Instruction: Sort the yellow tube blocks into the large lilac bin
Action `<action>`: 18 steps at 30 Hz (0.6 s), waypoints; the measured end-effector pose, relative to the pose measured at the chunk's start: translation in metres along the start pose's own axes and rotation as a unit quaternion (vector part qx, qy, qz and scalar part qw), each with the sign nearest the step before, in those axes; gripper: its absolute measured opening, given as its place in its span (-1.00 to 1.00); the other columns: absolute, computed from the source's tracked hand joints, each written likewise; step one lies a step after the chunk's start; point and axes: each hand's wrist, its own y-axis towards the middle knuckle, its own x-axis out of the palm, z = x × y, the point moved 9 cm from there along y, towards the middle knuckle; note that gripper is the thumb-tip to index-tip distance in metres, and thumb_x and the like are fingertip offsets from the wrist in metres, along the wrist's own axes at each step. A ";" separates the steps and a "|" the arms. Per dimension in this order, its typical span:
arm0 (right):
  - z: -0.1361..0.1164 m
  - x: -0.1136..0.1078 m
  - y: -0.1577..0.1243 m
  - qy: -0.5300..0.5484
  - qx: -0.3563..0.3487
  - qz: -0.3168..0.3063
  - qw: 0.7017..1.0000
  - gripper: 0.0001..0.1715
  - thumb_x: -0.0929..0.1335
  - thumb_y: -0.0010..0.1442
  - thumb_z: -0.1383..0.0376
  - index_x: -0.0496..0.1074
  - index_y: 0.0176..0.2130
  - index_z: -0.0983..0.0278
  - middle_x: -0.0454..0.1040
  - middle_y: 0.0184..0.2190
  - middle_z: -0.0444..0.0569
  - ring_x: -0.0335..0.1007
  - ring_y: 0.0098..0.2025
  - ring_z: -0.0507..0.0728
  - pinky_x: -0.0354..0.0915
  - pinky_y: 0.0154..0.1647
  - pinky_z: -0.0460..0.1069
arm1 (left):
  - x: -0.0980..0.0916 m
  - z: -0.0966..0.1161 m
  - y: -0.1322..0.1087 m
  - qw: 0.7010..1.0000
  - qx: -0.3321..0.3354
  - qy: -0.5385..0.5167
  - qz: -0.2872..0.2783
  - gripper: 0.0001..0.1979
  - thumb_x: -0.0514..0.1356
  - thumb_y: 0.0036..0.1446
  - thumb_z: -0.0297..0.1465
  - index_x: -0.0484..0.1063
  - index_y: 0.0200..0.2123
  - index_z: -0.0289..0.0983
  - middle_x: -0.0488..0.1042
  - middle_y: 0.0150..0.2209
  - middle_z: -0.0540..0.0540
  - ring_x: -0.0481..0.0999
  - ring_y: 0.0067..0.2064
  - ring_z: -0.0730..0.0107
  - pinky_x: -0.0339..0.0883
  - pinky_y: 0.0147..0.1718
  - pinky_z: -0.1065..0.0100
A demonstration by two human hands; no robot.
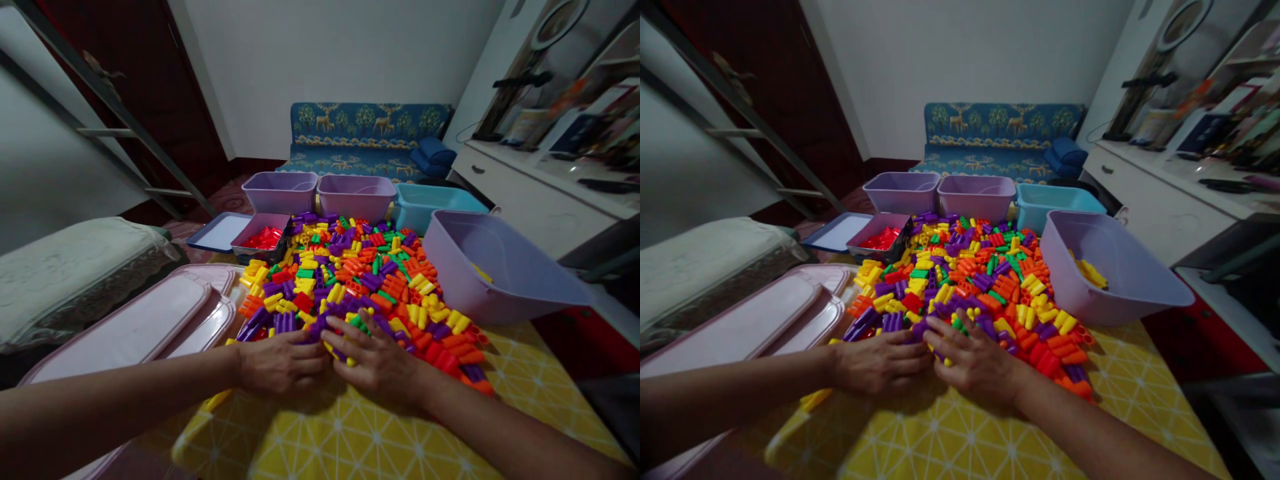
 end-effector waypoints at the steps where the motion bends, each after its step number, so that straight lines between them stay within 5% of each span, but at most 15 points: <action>1: 0.012 -0.001 0.006 -0.025 0.010 0.010 1.000 -0.71 0.27 0.25 0.41 0.48 -0.11 0.16 0.18 0.29 -0.07 -0.10 0.37 0.20 -0.26 0.36 0.34 | -0.002 -0.015 0.005 1.000 -0.024 0.009 0.001 -0.84 0.13 0.20 -0.43 0.48 -0.18 -0.22 0.48 -0.05 -0.17 0.40 0.03 0.27 0.24 -0.01 0.26; 6: 0.078 -0.017 0.038 -0.106 0.119 0.036 0.987 -0.77 0.31 0.19 0.42 0.51 -0.18 0.22 0.24 0.25 0.05 -0.14 0.37 0.30 -0.33 0.31 0.44 | -0.012 -0.081 0.023 0.991 -0.128 -0.027 0.012 -0.66 0.18 0.14 -0.20 0.46 -0.05 -0.19 0.42 0.05 -0.23 0.27 0.19 0.05 0.06 0.18 0.04; 12: 0.136 -0.042 0.055 -0.127 0.273 0.076 0.951 -0.72 0.32 0.15 0.42 0.52 -0.16 0.19 0.32 0.17 0.04 -0.06 0.31 0.32 -0.33 0.30 0.43 | -0.021 -0.148 0.013 0.955 -0.292 -0.029 0.041 -0.66 0.20 0.14 -0.19 0.46 -0.02 -0.13 0.34 0.15 -0.16 0.24 0.21 0.08 0.02 0.21 0.07; 15: 0.127 -0.049 0.059 -0.120 0.317 0.137 0.931 -0.74 0.28 0.20 0.38 0.49 -0.13 0.25 0.33 0.13 0.11 0.05 0.25 0.31 -0.23 0.30 0.38 | -0.027 -0.171 -0.013 0.936 -0.350 0.019 0.021 -0.67 0.12 0.22 -0.24 0.43 0.03 -0.13 0.34 0.13 -0.17 0.30 0.16 0.11 0.11 0.15 0.08; 18: 0.072 -0.032 0.083 -0.036 0.218 0.143 0.965 -0.76 0.28 0.23 0.31 0.46 -0.11 0.24 0.38 0.04 0.08 0.16 0.16 0.24 -0.12 0.30 0.30 | -0.036 -0.186 -0.043 0.919 -0.391 0.046 0.013 -0.67 0.04 0.26 -0.27 0.44 0.02 -0.15 0.36 0.10 -0.17 0.35 0.11 0.14 0.20 0.09 0.13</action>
